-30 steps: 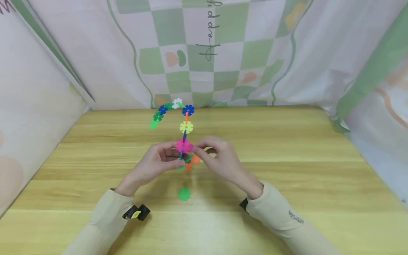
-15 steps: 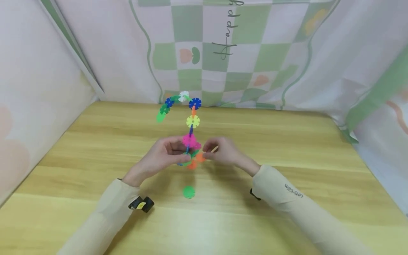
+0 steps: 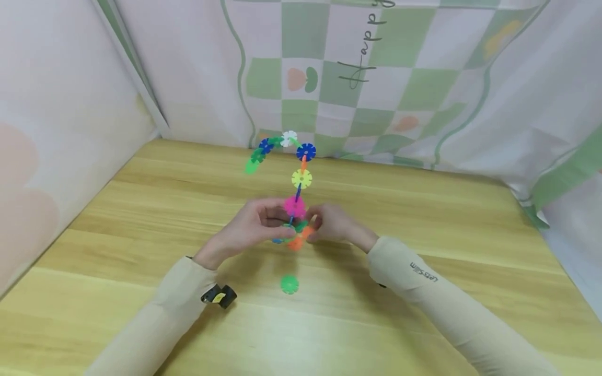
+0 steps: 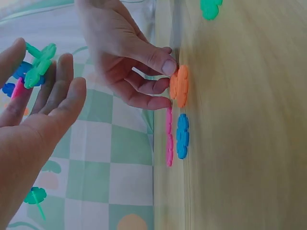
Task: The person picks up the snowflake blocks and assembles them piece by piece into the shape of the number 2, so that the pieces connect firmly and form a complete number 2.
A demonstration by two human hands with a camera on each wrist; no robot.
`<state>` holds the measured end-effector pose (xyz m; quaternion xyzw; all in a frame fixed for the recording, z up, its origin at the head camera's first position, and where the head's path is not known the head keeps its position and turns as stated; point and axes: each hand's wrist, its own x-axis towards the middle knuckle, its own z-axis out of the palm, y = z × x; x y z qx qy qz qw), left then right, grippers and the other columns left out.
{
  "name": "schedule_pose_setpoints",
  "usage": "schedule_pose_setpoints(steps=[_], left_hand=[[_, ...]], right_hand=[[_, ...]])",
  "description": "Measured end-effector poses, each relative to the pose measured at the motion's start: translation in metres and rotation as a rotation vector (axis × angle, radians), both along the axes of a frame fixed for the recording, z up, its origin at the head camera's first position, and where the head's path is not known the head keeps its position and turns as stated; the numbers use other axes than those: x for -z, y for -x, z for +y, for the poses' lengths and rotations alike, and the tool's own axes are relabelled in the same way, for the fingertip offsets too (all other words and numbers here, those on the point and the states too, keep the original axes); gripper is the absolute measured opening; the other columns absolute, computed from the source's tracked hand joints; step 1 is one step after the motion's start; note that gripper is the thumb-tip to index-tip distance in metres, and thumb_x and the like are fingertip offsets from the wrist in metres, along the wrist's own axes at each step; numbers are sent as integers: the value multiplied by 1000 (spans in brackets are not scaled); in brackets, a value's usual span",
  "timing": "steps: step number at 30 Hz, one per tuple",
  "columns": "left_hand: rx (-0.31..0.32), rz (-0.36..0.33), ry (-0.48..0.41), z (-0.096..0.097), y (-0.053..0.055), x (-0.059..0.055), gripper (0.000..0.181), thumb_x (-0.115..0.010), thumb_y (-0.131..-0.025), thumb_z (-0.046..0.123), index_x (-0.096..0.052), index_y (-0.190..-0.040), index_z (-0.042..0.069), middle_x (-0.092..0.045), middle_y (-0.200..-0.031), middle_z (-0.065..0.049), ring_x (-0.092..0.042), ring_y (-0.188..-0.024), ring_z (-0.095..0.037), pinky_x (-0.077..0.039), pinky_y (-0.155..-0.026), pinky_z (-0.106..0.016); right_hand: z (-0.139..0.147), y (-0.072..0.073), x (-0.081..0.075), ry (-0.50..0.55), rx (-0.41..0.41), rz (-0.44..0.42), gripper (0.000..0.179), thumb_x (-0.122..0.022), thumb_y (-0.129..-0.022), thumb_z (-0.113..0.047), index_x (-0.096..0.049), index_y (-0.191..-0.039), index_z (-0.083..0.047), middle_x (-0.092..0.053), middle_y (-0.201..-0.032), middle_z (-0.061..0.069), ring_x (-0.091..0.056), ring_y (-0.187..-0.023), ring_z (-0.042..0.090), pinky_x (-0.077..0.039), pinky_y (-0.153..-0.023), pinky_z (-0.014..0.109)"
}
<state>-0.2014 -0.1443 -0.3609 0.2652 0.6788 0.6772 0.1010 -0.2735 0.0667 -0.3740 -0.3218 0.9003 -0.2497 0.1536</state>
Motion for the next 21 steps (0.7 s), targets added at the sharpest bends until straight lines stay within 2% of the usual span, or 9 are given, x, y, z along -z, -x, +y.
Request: schedule_pose_setpoints(steps=[3, 8, 12, 14, 21], left_hand=[[34, 10, 3, -8, 1, 3, 39, -70, -84, -3, -60, -122, -4, -68, -105, -14, -65, -97, -19, -53, -88, -34], [40, 20, 19, -6, 2, 3, 39, -71, -84, -2, -60, -122, -3, -68, -107, -14, -65, -98, -20, -53, -87, -34], [45, 30, 30, -5, 2, 4, 41, -71, -84, -3, -60, -123, -3, -68, -106, -14, -64, -98, -19, -53, -87, -34], [45, 38, 36, -5, 1, 4, 41, -71, -83, -4, -60, -123, -3, -68, -105, -14, -64, -97, -19, -53, -86, -34], [51, 23, 44, -5, -1, 4, 41, -70, -83, -4, -60, -123, -2, -67, -104, -13, -64, -96, -20, -53, -86, -34]], right_hand=[[-7, -3, 2, -31, 18, 26, 31, -80, -75, -12, -65, -98, 1, -62, -75, 3, -55, -68, 15, -47, -61, 29], [-5, -5, 2, -34, 11, 23, 33, -78, -77, -10, -63, -103, 2, -63, -78, 5, -57, -71, 17, -48, -65, 31], [1, -7, 5, 41, -3, 40, 39, -75, -78, -3, -59, -113, 5, -65, -85, 10, -62, -78, 22, -54, -70, 36], [5, -9, 7, 77, 0, 53, 37, -72, -79, 2, -58, -113, 4, -64, -87, 11, -62, -80, 24, -54, -72, 38], [20, -16, 6, 234, 15, 42, 16, -62, -83, 9, -58, -95, -2, -66, -90, 13, -64, -81, 22, -53, -69, 33]])
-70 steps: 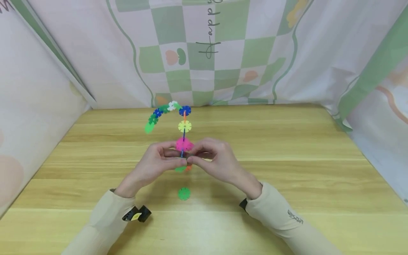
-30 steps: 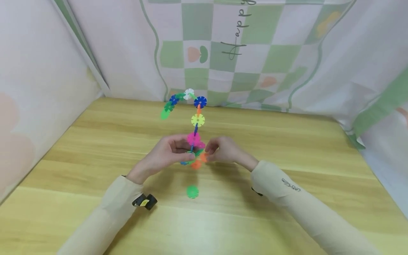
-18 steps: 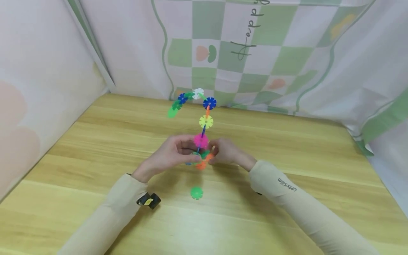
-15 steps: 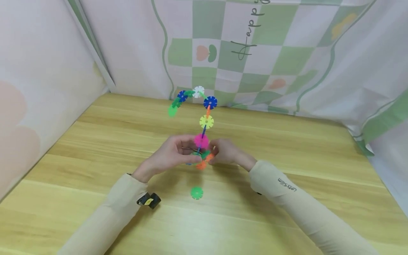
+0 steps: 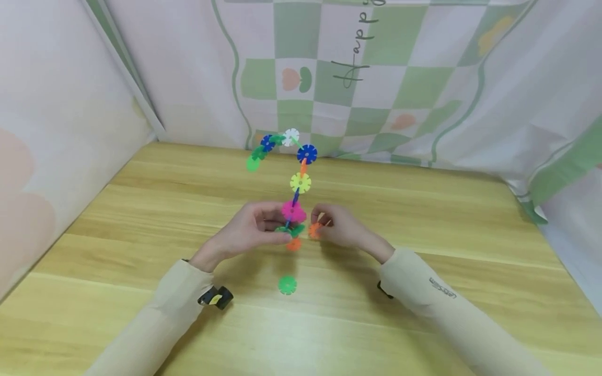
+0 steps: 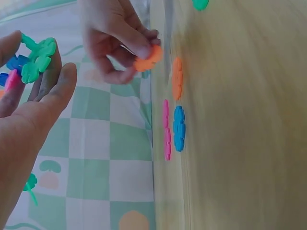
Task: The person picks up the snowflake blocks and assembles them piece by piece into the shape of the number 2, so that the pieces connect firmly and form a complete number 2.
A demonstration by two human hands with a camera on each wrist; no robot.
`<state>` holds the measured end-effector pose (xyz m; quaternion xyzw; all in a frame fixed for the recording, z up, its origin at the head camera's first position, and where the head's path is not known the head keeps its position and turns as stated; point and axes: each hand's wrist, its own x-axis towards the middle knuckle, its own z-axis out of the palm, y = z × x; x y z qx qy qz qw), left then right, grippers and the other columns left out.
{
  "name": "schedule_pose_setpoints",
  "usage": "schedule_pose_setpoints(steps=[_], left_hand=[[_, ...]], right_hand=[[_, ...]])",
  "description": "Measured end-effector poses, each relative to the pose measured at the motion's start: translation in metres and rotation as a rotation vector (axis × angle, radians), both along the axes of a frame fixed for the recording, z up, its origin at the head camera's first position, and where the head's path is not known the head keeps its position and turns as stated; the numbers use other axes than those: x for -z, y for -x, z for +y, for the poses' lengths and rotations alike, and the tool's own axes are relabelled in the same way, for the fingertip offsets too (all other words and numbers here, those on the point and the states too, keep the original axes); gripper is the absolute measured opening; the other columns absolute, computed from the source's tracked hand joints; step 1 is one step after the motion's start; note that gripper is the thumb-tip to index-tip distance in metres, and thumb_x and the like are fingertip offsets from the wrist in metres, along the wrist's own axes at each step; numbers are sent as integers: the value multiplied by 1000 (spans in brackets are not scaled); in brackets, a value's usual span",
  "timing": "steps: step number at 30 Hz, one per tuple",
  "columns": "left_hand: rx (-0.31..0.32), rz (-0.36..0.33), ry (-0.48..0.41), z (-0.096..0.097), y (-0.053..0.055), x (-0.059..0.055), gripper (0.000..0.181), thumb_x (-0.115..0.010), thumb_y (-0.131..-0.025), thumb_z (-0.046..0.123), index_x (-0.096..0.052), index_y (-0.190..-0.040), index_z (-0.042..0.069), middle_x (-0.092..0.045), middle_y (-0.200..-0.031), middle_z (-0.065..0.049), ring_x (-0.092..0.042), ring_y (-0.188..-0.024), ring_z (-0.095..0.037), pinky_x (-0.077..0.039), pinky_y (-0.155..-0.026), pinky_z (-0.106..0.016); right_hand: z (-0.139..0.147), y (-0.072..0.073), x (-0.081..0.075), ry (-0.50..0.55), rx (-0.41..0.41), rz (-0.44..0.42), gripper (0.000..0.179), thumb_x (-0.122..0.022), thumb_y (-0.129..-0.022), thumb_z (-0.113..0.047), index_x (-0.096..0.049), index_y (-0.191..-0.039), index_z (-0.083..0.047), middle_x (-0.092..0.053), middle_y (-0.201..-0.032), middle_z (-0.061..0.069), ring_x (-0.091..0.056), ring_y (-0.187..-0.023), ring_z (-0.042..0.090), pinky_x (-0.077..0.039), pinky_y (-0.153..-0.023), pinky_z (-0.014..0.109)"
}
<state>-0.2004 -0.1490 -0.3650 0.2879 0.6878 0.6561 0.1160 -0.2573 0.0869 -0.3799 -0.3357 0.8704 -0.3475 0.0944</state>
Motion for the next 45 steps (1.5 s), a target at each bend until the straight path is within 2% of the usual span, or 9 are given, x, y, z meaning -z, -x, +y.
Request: schedule_pose_setpoints(steps=[7, 11, 18, 25, 28, 34, 37, 41, 45], left_hand=[[22, -50, -1, 3, 0, 2, 44, -67, -86, -4, -56, -128, -3, -67, -108, -14, -64, -99, -22, -53, -88, -36], [30, -90, -5, 1, 0, 4, 45, -65, -89, -1, -54, -132, 1, -65, -113, -14, -63, -103, -25, -53, -88, -37], [22, -124, -5, -4, -1, 6, 46, -63, -91, 1, -53, -135, 4, -63, -121, -14, -60, -111, -29, -53, -88, -37], [49, -137, -15, -1, -2, 4, 47, -60, -91, -1, -50, -136, -1, -57, -128, -22, -59, -112, -26, -52, -89, -35], [60, -139, -19, -2, 0, 4, 47, -60, -91, -2, -49, -136, -2, -58, -126, -22, -59, -112, -29, -52, -88, -35], [52, -133, 12, -4, 2, 3, 49, -59, -91, -4, -47, -138, -3, -61, -121, -19, -61, -107, -22, -53, -88, -33], [56, -108, 39, -4, 2, 1, 50, -60, -91, -3, -46, -139, -2, -61, -122, -19, -61, -109, -24, -53, -88, -34], [93, -73, 58, -4, 2, 1, 53, -60, -93, -1, -42, -142, 0, -58, -126, -19, -59, -112, -27, -51, -90, -36], [141, -72, 47, -5, 3, 2, 55, -56, -94, -1, -36, -146, 0, -58, -126, -21, -57, -114, -33, -50, -92, -39]], right_hand=[[13, -29, -19, 338, 80, -123, 15, -60, -92, 3, -57, -106, 5, -67, -90, 17, -65, -76, 20, -56, -66, 35], [15, -45, -27, 444, 126, -139, 17, -62, -92, -2, -59, -108, 4, -68, -92, 14, -67, -80, 22, -56, -70, 37], [8, -54, -32, 445, 146, -140, 18, -65, -91, -5, -63, -108, 1, -68, -93, 13, -68, -82, 20, -56, -72, 37], [7, -58, -33, 482, 133, -155, 18, -65, -90, 0, -64, -108, 3, -69, -93, 14, -68, -82, 22, -56, -71, 33], [5, -58, -33, 488, 128, -160, 17, -64, -90, 1, -64, -107, 3, -68, -91, 14, -67, -80, 26, -56, -70, 34], [2, -57, -30, 482, 127, -181, 16, -63, -91, 0, -64, -106, 5, -68, -89, 15, -66, -76, 18, -56, -69, 33], [1, -56, -29, 486, 118, -178, 15, -62, -91, 1, -64, -106, 5, -68, -88, 14, -66, -76, 19, -56, -68, 33], [2, -55, -26, 476, 110, -159, 15, -61, -92, 0, -66, -105, 4, -68, -87, 10, -64, -74, 22, -55, -67, 32], [2, -54, -25, 463, 121, -154, 15, -61, -93, -1, -66, -106, 3, -68, -88, 10, -63, -74, 20, -54, -67, 29]])
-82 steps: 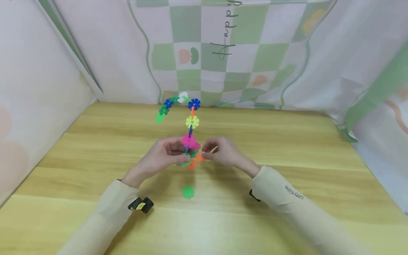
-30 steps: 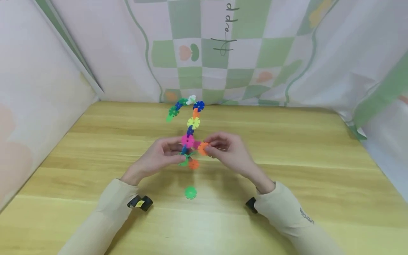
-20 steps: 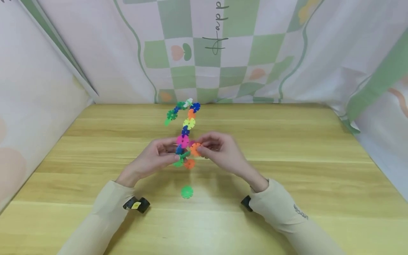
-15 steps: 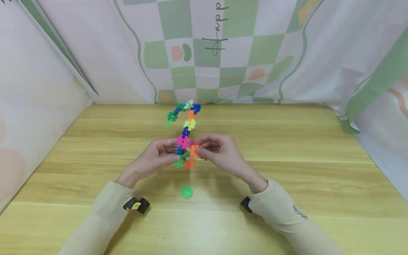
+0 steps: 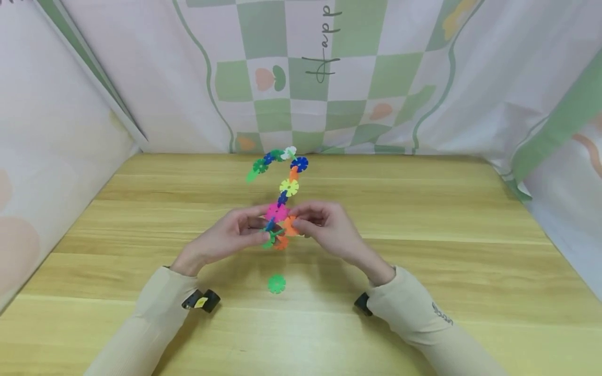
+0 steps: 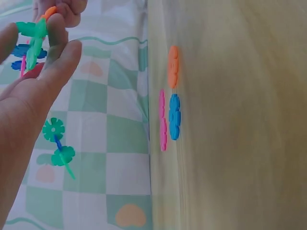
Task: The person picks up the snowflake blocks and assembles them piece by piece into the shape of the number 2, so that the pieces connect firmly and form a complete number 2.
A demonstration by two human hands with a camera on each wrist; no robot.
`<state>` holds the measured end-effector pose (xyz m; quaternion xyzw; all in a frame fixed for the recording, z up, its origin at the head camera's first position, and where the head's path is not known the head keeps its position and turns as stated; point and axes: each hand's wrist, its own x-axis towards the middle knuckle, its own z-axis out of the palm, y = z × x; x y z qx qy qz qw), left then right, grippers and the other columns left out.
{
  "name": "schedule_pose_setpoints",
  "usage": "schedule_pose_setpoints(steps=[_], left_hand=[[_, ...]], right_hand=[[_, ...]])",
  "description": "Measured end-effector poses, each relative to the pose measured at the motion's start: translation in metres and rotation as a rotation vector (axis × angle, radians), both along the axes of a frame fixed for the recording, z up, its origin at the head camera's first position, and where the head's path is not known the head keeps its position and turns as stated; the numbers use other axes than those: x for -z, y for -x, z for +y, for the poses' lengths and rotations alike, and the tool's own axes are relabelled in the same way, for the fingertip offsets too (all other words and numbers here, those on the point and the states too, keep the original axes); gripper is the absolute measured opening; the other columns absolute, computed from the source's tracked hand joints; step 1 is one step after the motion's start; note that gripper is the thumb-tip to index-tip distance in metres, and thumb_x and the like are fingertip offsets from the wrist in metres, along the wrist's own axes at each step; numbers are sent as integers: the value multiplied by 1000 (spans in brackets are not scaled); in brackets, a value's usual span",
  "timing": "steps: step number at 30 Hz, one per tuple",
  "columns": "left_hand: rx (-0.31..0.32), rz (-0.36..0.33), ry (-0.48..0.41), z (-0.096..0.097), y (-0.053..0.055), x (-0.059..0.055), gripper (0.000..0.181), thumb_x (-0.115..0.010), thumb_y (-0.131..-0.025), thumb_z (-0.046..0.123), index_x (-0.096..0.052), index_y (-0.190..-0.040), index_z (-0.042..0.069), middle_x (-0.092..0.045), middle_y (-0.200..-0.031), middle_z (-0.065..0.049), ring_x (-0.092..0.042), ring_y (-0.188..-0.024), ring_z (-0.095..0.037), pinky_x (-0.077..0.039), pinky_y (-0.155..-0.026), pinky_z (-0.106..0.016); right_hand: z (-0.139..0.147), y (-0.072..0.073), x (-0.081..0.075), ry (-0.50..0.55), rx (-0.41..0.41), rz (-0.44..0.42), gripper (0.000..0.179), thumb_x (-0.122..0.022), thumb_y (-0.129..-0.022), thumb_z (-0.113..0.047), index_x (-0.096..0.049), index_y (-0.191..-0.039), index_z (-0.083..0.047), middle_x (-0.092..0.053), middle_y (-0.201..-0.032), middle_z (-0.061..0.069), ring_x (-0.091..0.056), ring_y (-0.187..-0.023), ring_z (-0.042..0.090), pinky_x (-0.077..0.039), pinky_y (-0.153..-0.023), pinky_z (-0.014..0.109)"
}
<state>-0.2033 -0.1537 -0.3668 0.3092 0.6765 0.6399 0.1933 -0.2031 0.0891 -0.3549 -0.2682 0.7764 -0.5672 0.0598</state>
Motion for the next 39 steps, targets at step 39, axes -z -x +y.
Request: schedule_pose_setpoints(steps=[39], left_hand=[[-56, -115, -64, 19, -8, 11, 44, -50, -99, 6, -35, -141, 8, -47, -133, -15, -49, -120, -40, -44, -100, -47]], right_hand=[[-6, -8, 1, 8, 164, -1, 13, -65, -90, 0, -67, -102, 4, -70, -90, 15, -67, -74, 16, -57, -70, 33]])
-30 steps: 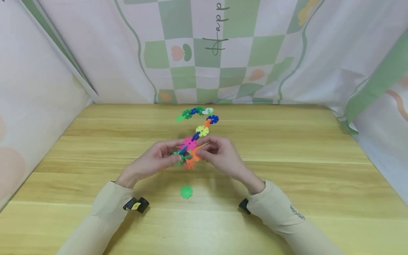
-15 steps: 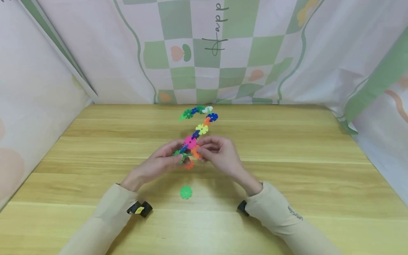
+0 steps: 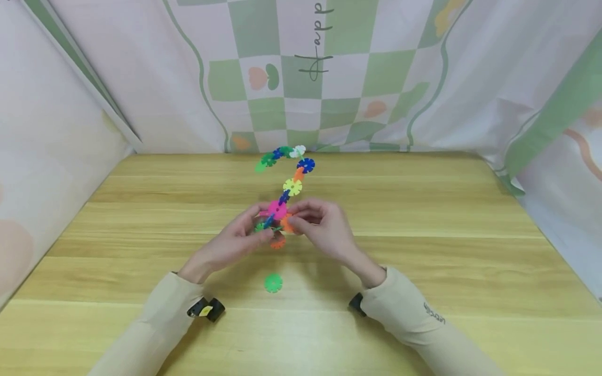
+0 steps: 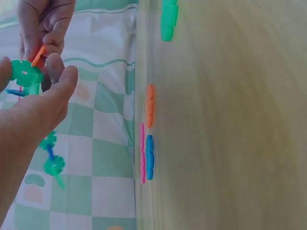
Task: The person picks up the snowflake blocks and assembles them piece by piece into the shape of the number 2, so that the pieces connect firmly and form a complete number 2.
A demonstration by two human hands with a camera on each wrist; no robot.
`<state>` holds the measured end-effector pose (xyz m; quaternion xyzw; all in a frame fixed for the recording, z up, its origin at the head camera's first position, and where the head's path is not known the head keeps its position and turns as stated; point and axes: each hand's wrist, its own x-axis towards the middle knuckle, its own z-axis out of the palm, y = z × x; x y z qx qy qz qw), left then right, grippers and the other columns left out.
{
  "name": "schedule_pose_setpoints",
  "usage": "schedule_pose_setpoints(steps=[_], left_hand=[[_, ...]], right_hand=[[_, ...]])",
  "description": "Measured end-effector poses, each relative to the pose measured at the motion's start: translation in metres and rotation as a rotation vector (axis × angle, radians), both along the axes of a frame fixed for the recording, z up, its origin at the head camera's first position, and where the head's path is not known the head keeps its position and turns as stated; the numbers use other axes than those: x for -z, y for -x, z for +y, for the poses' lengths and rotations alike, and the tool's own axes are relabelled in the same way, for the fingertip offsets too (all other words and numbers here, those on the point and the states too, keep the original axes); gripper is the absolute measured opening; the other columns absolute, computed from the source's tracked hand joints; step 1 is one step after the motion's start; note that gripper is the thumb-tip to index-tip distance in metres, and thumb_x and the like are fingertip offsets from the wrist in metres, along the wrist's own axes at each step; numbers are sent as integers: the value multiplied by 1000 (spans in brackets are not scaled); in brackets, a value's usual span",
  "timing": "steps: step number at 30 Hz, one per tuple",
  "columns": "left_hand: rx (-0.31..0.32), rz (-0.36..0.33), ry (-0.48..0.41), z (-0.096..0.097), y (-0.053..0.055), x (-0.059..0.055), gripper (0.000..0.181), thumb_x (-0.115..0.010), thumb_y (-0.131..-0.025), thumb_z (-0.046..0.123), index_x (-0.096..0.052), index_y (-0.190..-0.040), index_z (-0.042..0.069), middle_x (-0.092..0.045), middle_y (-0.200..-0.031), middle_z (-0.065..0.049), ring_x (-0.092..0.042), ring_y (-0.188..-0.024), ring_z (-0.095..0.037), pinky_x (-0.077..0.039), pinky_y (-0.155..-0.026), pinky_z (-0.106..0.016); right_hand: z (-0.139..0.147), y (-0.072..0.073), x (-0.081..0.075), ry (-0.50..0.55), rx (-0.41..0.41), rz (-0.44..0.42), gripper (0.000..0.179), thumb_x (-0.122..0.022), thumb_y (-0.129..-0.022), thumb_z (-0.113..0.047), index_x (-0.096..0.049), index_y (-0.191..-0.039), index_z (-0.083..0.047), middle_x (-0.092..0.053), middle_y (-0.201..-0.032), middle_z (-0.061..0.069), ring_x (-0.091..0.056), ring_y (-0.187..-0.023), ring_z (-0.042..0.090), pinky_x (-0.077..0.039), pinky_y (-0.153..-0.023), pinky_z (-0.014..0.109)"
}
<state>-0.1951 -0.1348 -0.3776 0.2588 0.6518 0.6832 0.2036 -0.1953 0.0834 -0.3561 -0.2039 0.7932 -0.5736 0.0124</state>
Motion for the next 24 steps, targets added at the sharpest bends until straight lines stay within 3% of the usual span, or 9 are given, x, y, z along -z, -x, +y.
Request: schedule_pose_setpoints(steps=[5, 10, 17, 24], left_hand=[[-66, 58, 3, 3, 1, 0, 47, -61, -91, -2, -43, -135, 4, -54, -127, -15, -55, -115, -25, -52, -88, -39], [-98, 82, -23, 6, -1, -2, 48, -63, -86, -11, -46, -130, -1, -55, -122, -20, -56, -111, -26, -54, -85, -38], [-114, 108, -2, 7, 0, 2, 47, -64, -86, -9, -47, -129, 1, -56, -122, -18, -56, -112, -26, -53, -86, -37], [-78, 90, -33, 5, 1, 3, 48, -60, -89, -10, -43, -133, 0, -58, -119, -22, -56, -109, -46, -50, -88, -53]], right_hand=[[2, 1, -2, 5, -22, 13, 13, -64, -90, 1, -67, -103, 4, -70, -93, 16, -67, -76, 16, -56, -70, 30], [3, 2, -3, 15, -37, 2, 15, -64, -90, 0, -67, -104, 5, -69, -92, 16, -67, -77, 15, -56, -72, 34], [4, 2, -1, 9, -35, -20, 15, -63, -90, 1, -66, -105, 5, -69, -92, 17, -67, -76, 16, -57, -73, 38], [4, 3, -1, -9, -21, -39, 14, -64, -89, 2, -66, -103, 6, -69, -88, 16, -68, -76, 25, -57, -70, 34]])
